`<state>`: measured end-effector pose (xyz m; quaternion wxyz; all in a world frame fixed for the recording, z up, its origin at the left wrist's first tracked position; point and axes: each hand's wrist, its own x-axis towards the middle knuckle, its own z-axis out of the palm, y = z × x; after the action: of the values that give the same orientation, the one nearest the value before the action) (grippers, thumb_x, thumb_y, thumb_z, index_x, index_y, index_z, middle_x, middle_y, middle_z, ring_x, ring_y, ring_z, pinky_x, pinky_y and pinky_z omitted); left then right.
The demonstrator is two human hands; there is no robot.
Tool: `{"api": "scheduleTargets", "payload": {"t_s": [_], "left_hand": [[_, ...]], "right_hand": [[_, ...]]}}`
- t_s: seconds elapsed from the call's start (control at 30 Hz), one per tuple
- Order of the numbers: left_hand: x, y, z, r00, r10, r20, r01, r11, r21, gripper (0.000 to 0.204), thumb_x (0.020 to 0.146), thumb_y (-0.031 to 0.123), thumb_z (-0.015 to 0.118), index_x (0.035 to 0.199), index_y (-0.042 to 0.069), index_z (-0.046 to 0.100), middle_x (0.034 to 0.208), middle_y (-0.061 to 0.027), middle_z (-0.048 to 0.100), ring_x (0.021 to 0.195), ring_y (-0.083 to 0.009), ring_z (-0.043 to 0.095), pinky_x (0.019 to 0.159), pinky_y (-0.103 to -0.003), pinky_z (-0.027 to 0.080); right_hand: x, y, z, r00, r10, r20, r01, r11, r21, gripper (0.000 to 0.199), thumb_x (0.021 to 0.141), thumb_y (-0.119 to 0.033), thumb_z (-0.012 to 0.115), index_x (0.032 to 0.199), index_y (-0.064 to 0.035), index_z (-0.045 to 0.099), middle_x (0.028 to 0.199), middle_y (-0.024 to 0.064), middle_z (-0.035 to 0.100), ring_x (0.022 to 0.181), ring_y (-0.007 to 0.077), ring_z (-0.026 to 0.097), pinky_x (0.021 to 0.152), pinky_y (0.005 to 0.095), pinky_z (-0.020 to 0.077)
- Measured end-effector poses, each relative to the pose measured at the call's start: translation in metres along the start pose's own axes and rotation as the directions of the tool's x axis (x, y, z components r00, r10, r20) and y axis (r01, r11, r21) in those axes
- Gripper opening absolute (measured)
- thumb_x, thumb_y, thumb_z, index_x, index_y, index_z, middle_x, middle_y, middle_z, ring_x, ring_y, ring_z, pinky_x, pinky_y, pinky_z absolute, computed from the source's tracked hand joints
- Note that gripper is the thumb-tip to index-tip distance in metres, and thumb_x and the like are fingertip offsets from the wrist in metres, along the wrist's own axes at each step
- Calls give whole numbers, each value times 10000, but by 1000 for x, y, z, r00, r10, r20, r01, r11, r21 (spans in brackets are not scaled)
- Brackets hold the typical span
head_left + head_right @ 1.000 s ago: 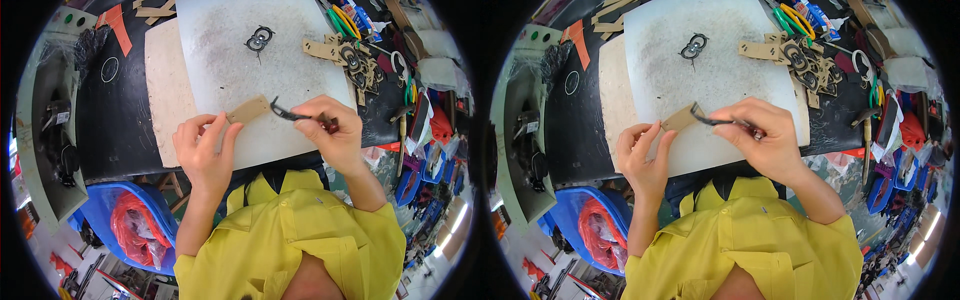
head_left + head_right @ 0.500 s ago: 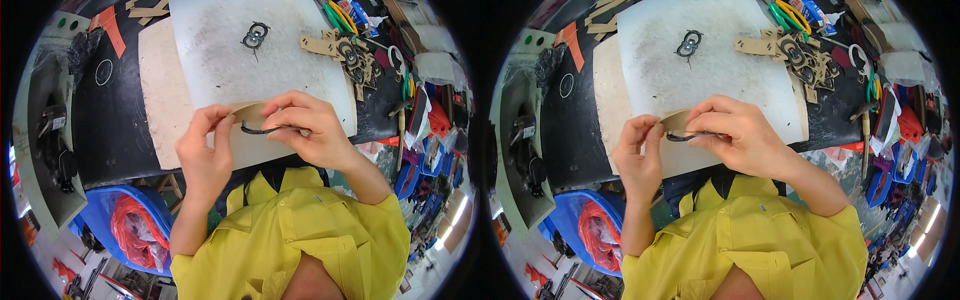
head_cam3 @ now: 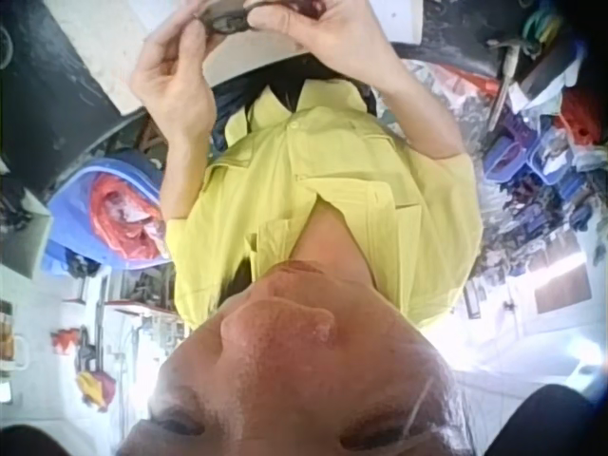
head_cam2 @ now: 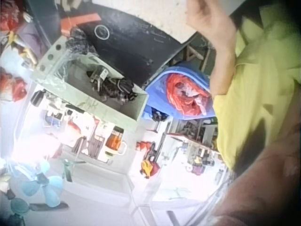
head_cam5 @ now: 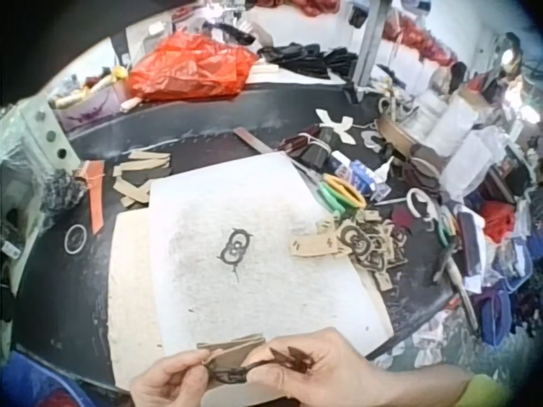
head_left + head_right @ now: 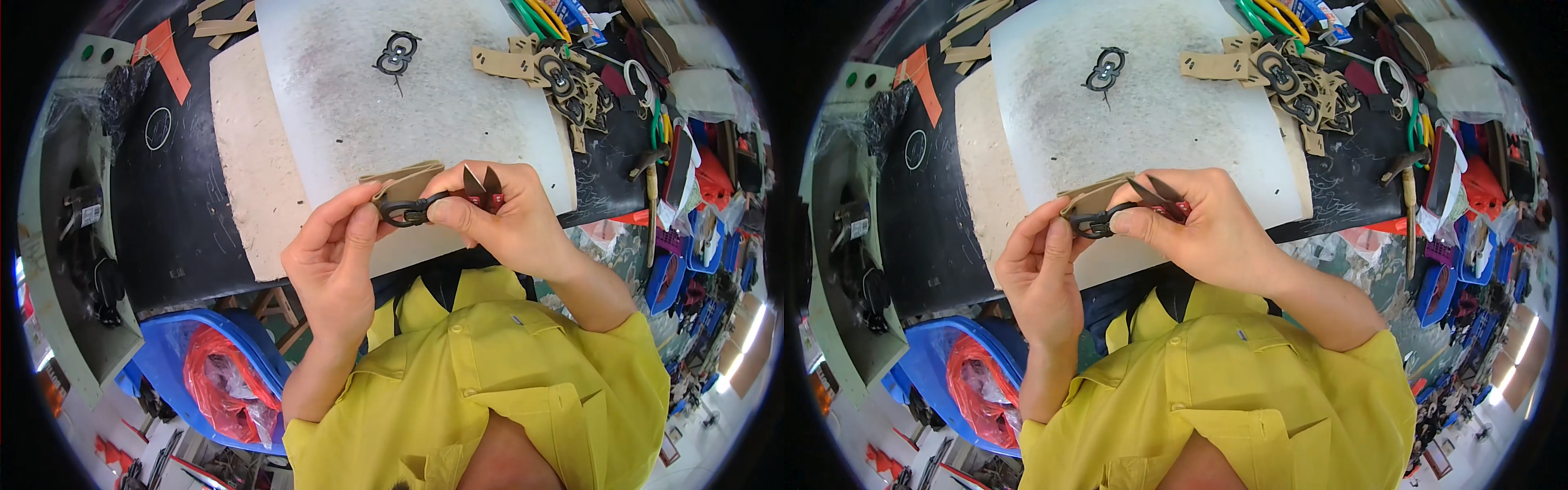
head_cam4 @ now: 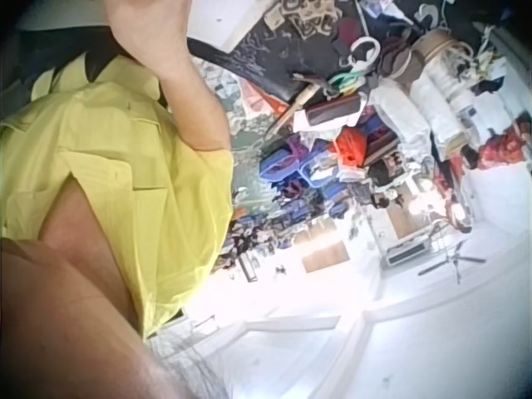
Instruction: The person inserts black rubber gaskets into rectangular cardboard pieces and trims the excess material using red-handled scissors. The process is repeated for multiple units, which are then placed on the workbench.
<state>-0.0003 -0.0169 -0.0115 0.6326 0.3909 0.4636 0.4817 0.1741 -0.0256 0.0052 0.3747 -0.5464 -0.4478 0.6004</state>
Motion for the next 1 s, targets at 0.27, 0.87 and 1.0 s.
{"api": "scheduleTargets", "payload": {"t_s": [0.27,0.87,1.0], "left_hand": [[4,-5,-5,989,-112,92,122,987,-109,159,892,26,540,1019,-43,603,959,-110,644,838,-125,603,764,-254,492],[3,6,7,955,-148,255,130,988,89,281,865,54,600,1124,-51,577,962,-94,611,873,-105,543,771,-241,433],[1,-3,5,974,-198,108,199,980,6,229,862,133,632,1017,-35,646,882,-73,634,775,-99,565,709,-231,455]], "right_hand": [[3,11,-11,995,-47,83,52,997,-61,75,818,-76,643,852,-9,648,659,-29,551,547,16,400,475,182,307],[-2,10,-5,907,-421,15,415,887,-203,201,709,65,668,876,-44,648,756,29,589,587,84,513,503,216,387],[-9,7,-2,897,-441,-30,402,841,-362,263,619,75,699,850,-38,648,716,56,596,573,163,545,472,254,404]]}}
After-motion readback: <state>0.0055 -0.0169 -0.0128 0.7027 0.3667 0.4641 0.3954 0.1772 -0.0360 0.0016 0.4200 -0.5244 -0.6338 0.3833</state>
